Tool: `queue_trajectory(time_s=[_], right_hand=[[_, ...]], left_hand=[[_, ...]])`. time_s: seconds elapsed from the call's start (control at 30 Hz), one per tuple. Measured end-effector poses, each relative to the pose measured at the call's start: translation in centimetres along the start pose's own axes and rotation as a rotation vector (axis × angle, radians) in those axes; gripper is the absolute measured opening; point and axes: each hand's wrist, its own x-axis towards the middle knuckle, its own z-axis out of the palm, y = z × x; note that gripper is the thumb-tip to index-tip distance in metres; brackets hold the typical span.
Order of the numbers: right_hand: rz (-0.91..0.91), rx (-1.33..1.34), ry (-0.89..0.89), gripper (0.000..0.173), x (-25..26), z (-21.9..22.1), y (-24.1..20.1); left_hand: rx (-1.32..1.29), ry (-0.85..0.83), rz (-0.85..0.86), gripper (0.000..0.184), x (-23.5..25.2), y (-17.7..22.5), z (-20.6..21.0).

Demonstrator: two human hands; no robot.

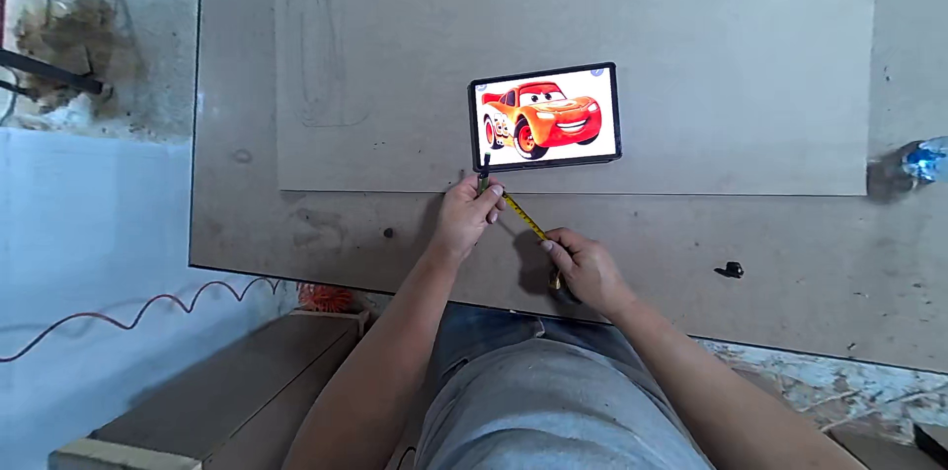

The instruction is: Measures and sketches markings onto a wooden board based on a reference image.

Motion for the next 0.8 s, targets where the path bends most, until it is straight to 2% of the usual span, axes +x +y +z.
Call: queue_trajectory(time_s=[0.27,0.53,0.67,0.8], right_hand=[[0.112,0.238,0.101,0.022,-0.8,4.1,-4.2],[0.081,0.175,0.221,0.023,-1.0,7.3,-5.9],[0.117,0.105,0.209,0.022,-1.5,7.8,-6.2],[0.196,0.044,0.246,0.023,-1.1,8.4,-5.7]], left_hand=[[0.063,-0.164,-0.002,0.020,0.8,2.1,-3.6],[0.270,-0.401,0.055,0.018,1.0,3.9,-9.4],[0.406,-0.402,0.038,0.013,-0.2,4.7,-10.4],[0.398,-0.293,-0.029,0.015,0.3,3.8,-10.3]])
